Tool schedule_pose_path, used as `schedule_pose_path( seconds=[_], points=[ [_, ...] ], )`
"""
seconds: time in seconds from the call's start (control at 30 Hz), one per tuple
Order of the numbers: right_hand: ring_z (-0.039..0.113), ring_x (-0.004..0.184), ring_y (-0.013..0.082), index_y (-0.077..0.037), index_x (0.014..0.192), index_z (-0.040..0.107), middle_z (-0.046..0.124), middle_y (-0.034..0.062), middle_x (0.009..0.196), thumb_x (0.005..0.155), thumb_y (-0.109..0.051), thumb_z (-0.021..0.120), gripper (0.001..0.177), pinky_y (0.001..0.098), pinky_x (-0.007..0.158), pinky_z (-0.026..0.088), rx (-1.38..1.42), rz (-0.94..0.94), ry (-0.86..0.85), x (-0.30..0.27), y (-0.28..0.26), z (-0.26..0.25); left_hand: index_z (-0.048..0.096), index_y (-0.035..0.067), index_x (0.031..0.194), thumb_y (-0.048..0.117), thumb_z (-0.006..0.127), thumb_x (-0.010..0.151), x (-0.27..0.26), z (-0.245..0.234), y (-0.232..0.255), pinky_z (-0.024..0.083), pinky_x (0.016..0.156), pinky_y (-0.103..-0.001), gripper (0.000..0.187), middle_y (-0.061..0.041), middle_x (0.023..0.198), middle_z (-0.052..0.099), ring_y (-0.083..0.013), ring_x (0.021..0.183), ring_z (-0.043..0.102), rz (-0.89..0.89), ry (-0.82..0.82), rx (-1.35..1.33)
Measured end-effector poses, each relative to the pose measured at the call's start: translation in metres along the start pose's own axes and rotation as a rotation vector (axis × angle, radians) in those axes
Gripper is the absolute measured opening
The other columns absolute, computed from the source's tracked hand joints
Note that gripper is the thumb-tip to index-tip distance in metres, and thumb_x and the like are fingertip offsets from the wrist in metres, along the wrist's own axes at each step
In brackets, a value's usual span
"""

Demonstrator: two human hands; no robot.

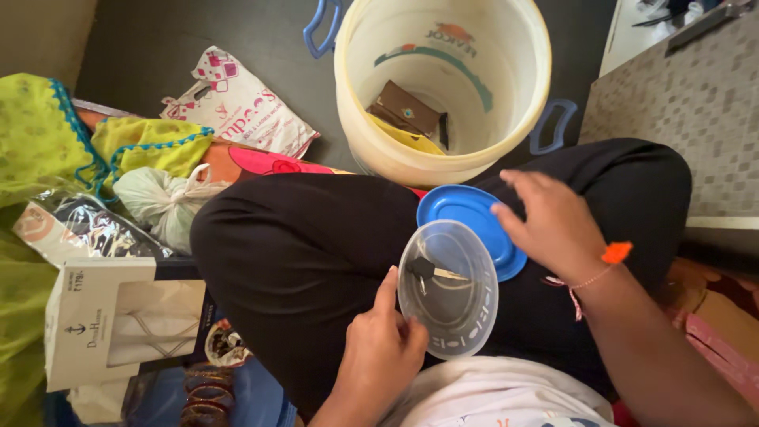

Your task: The person sits on the floor and organizes various small items, including keys, a charging cable, jewelry, and hair ties, into a small plastic container. They also handle a comb and a yellow cloth, placing them into a larger bucket.

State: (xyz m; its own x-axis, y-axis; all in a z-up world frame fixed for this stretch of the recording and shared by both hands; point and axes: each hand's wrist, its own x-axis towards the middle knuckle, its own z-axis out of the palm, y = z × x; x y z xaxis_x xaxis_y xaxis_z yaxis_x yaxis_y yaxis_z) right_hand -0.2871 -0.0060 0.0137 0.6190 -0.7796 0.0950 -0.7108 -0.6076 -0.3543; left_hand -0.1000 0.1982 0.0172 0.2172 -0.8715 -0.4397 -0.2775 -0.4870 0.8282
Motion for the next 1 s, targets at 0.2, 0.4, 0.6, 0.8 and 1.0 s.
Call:
schedule_pose_path(
  seconds=[0.2,0.4,0.6,0.8,1.0],
  points=[
    [0.073,0.085,0.0378,-0.013,0.133,0.063,0.076,0.0162,0.092,0.08,-0.03,0.075,0.056,0.0482,0.076,0.058,-0.07,0.398,-0.367,-0.02,-0.009,-0.011,0.044,-0.008,0.142,0.006,0.065,0.083,-0.006,-0.001,-0.004,0.056,0.051,-0.04,0.065,-0.015,0.061,0.069,-0.0289,0.051,0.071,0.056,0.069,-0.057],
    [0.075,0.077,0.0375,-0.007,0.144,0.052,0.076,0.0169,0.073,0.079,-0.037,0.079,0.077,0.0474,0.075,0.059,-0.218,0.496,-0.595,-0.041,-0.023,-0.048,0.042,-0.012,0.143,0.009,0.067,0.083,-0.006,0.011,-0.007,0.057,0.053,-0.046,0.068,-0.02,0.066,0.068,-0.0369,0.056,0.07,0.189,0.139,0.03],
    [0.07,0.056,0.0299,-0.001,0.15,0.053,0.071,0.0162,0.061,0.08,-0.052,0.078,0.09,0.0404,0.055,0.057,-0.358,0.461,-0.655,-0.062,-0.004,-0.023,0.038,-0.014,0.147,0.018,0.065,0.09,-0.01,0.015,-0.002,0.057,0.06,-0.052,0.071,-0.025,0.07,0.067,-0.0428,0.06,0.068,0.181,0.1,0.077],
    [0.056,0.038,0.0253,0.005,0.154,0.058,0.058,0.0167,0.051,0.092,-0.037,0.08,0.078,0.0355,0.037,0.043,-0.098,0.343,-0.212,-0.076,0.064,0.018,0.039,-0.011,0.149,0.024,0.068,0.091,-0.021,-0.002,0.001,0.057,0.06,-0.049,0.073,-0.024,0.074,0.068,-0.0407,0.061,0.068,0.233,0.183,0.035],
    [0.069,0.05,0.0209,0.009,0.154,0.04,0.067,0.0086,0.062,0.103,-0.032,0.066,0.071,0.03,0.051,0.055,0.209,0.233,-0.326,-0.051,0.074,0.047,0.069,0.01,0.125,0.008,0.07,0.084,-0.071,-0.06,-0.054,0.06,0.071,-0.037,0.041,-0.009,0.092,0.071,-0.0256,0.08,0.073,0.268,0.676,0.089]
  ],
)
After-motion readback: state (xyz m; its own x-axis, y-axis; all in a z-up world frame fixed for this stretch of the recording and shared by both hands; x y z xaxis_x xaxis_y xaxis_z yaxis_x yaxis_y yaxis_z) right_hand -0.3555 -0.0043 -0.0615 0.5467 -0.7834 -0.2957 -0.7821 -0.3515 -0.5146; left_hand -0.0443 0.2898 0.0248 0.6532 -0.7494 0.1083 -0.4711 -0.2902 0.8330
